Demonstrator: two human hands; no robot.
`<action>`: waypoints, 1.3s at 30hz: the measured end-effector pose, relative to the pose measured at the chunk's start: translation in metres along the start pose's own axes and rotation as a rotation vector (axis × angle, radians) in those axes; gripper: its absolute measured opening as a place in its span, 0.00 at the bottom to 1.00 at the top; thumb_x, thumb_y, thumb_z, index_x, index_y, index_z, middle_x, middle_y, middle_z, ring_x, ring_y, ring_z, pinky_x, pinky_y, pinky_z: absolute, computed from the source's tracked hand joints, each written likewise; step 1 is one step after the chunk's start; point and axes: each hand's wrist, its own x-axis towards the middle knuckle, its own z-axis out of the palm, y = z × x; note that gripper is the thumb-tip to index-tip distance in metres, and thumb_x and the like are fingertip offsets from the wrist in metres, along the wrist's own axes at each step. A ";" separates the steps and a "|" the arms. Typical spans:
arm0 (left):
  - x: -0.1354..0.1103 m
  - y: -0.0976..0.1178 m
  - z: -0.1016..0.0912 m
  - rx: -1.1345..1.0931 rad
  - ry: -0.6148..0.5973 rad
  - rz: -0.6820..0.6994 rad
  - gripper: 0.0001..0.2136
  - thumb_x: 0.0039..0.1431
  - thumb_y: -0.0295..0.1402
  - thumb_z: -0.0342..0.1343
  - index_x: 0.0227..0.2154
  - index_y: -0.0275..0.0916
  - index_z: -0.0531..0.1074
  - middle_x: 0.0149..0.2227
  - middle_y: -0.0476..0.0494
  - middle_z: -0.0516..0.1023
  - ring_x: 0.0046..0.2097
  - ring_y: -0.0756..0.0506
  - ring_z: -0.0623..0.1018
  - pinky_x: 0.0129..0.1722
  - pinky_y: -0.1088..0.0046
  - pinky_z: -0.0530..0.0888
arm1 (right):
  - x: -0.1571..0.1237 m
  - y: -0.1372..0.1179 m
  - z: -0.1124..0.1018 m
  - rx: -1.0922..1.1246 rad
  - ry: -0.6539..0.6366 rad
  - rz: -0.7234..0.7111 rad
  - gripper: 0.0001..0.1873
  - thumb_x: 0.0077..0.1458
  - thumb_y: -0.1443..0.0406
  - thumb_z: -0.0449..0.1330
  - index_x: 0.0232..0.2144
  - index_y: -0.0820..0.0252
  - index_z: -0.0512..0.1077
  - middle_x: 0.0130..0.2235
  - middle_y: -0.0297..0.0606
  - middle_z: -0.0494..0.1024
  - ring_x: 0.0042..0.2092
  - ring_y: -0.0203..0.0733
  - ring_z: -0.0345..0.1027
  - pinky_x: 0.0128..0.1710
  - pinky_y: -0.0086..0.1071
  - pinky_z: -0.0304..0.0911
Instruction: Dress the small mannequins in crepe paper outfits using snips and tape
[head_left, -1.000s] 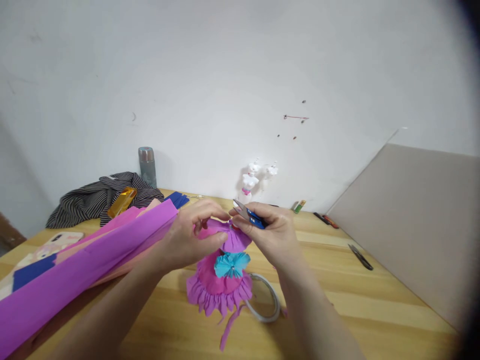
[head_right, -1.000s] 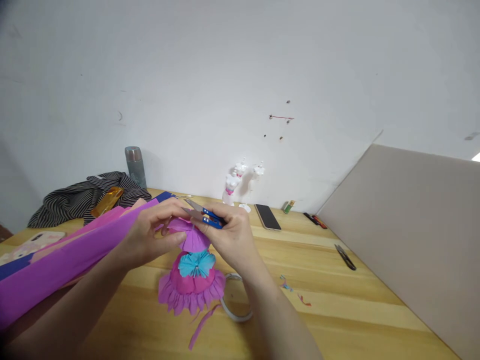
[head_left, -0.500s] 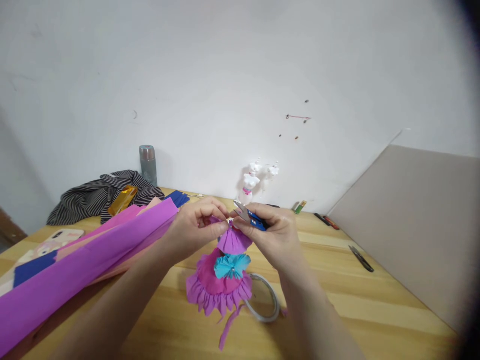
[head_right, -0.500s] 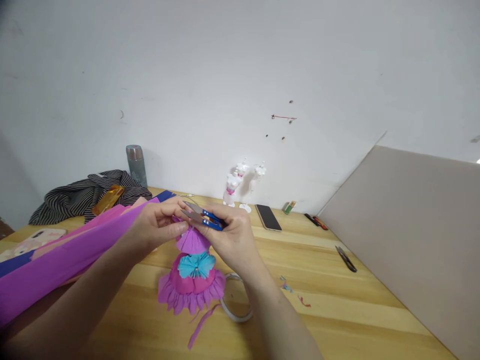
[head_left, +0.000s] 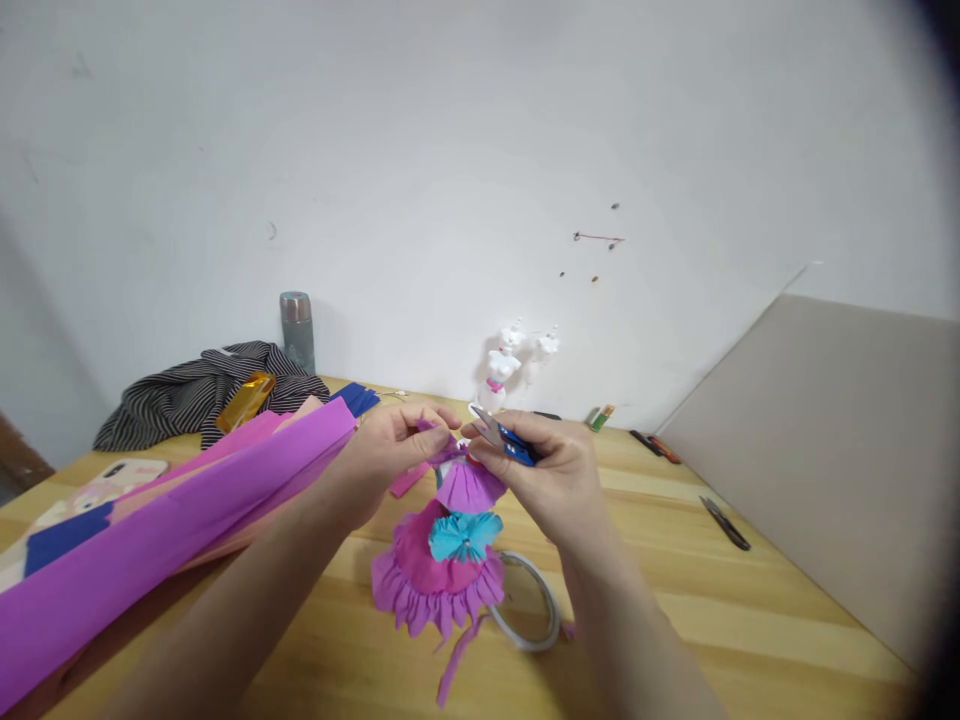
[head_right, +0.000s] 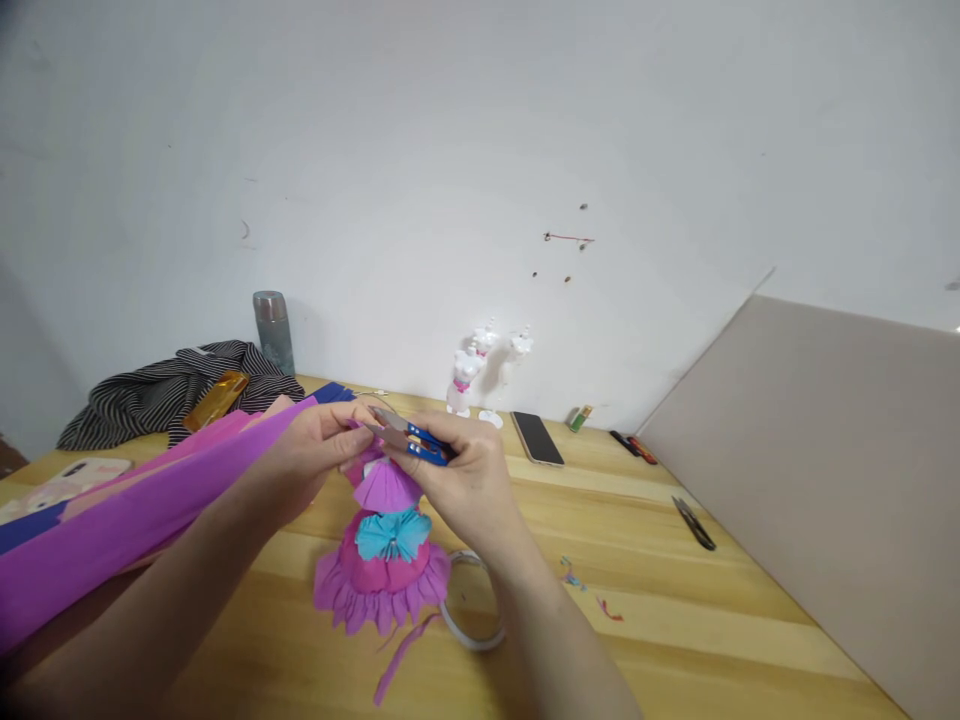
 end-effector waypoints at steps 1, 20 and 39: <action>0.000 -0.001 0.000 -0.020 0.012 -0.015 0.15 0.49 0.41 0.66 0.21 0.34 0.71 0.30 0.46 0.74 0.28 0.53 0.69 0.29 0.77 0.65 | 0.000 0.000 0.000 -0.001 0.005 0.002 0.05 0.47 0.66 0.66 0.28 0.57 0.83 0.24 0.34 0.80 0.25 0.36 0.70 0.24 0.26 0.66; -0.001 -0.005 0.003 -0.104 0.185 -0.096 0.12 0.48 0.40 0.64 0.23 0.35 0.72 0.15 0.56 0.63 0.18 0.56 0.59 0.19 0.77 0.56 | 0.022 -0.012 -0.029 -0.201 -0.158 0.111 0.16 0.52 0.54 0.59 0.30 0.62 0.75 0.22 0.31 0.64 0.24 0.34 0.55 0.23 0.30 0.51; 0.018 -0.009 0.000 0.034 0.252 -0.018 0.18 0.42 0.34 0.66 0.38 0.34 0.76 0.25 0.47 0.77 0.28 0.49 0.75 0.30 0.73 0.71 | 0.072 -0.015 -0.026 -0.117 -0.644 0.397 0.17 0.46 0.54 0.64 0.20 0.61 0.71 0.19 0.27 0.57 0.22 0.30 0.45 0.22 0.30 0.41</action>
